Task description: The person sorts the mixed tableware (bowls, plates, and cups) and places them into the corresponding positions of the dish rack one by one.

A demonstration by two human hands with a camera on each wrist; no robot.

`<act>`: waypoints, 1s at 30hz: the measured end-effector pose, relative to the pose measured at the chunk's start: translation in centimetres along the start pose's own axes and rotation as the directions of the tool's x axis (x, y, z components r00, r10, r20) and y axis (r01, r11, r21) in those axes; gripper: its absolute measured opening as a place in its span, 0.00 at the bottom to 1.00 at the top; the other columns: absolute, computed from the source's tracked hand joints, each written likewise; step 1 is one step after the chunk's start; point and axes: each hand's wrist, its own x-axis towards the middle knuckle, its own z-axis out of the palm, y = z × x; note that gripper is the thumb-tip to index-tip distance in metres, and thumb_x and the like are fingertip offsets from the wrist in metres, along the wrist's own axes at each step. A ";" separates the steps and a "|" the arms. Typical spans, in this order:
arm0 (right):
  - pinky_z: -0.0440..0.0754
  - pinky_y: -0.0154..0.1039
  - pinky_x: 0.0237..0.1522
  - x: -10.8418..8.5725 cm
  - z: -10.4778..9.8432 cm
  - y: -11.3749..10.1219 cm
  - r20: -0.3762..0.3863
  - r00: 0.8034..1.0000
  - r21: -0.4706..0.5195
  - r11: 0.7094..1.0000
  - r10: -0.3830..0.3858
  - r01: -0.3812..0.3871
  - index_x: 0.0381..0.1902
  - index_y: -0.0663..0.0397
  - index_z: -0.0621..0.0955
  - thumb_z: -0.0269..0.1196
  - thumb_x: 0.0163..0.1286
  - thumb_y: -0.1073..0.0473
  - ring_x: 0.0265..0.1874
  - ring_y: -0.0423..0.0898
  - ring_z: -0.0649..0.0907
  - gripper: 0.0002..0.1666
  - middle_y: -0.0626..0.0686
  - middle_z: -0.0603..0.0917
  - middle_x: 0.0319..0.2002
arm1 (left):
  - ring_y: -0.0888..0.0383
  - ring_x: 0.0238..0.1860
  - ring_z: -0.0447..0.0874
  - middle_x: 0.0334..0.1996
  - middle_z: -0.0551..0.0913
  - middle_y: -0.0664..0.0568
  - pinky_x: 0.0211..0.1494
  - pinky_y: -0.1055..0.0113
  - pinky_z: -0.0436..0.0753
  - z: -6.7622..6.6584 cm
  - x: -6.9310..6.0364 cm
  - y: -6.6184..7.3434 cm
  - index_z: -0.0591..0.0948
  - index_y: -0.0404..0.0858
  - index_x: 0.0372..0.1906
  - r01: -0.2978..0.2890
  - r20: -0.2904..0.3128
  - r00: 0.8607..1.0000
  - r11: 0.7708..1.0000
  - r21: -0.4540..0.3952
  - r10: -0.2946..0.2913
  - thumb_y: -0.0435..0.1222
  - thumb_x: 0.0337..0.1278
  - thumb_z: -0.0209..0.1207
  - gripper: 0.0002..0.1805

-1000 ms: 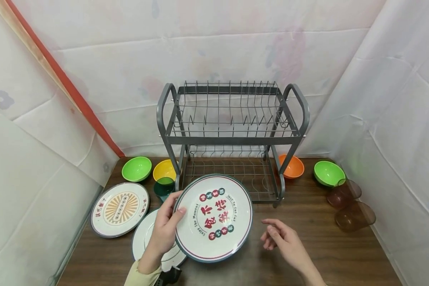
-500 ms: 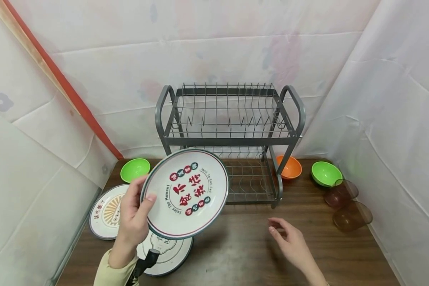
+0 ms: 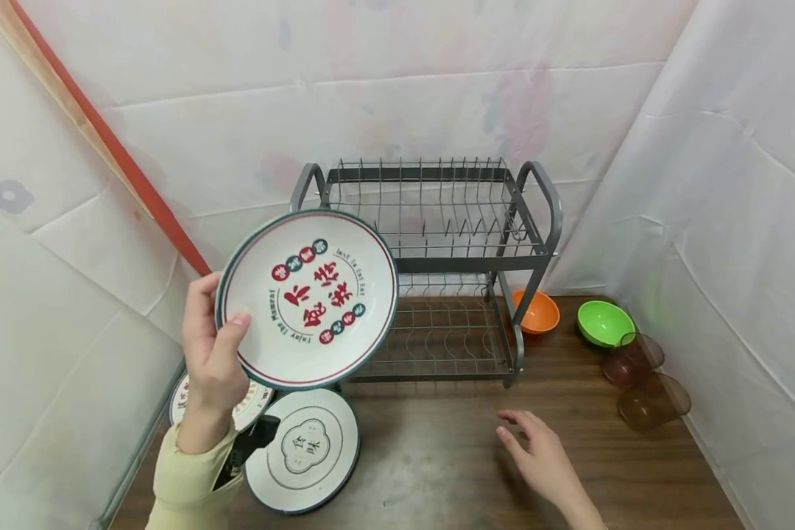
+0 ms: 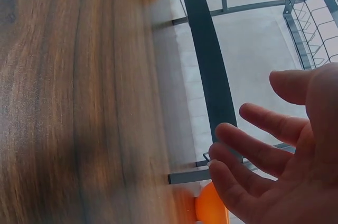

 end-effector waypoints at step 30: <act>0.81 0.47 0.49 -1.0 4.3 -0.6 0.107 0.979 0.035 0.985 -0.173 0.171 0.52 0.52 0.82 0.61 0.74 0.53 0.51 0.48 0.82 0.14 0.43 0.82 0.49 | 0.59 0.39 0.83 0.48 0.83 0.54 0.38 0.73 0.81 3.9 12.4 -2.7 0.68 0.41 0.60 0.044 -0.215 0.972 0.824 0.566 0.096 0.35 0.66 0.43 0.19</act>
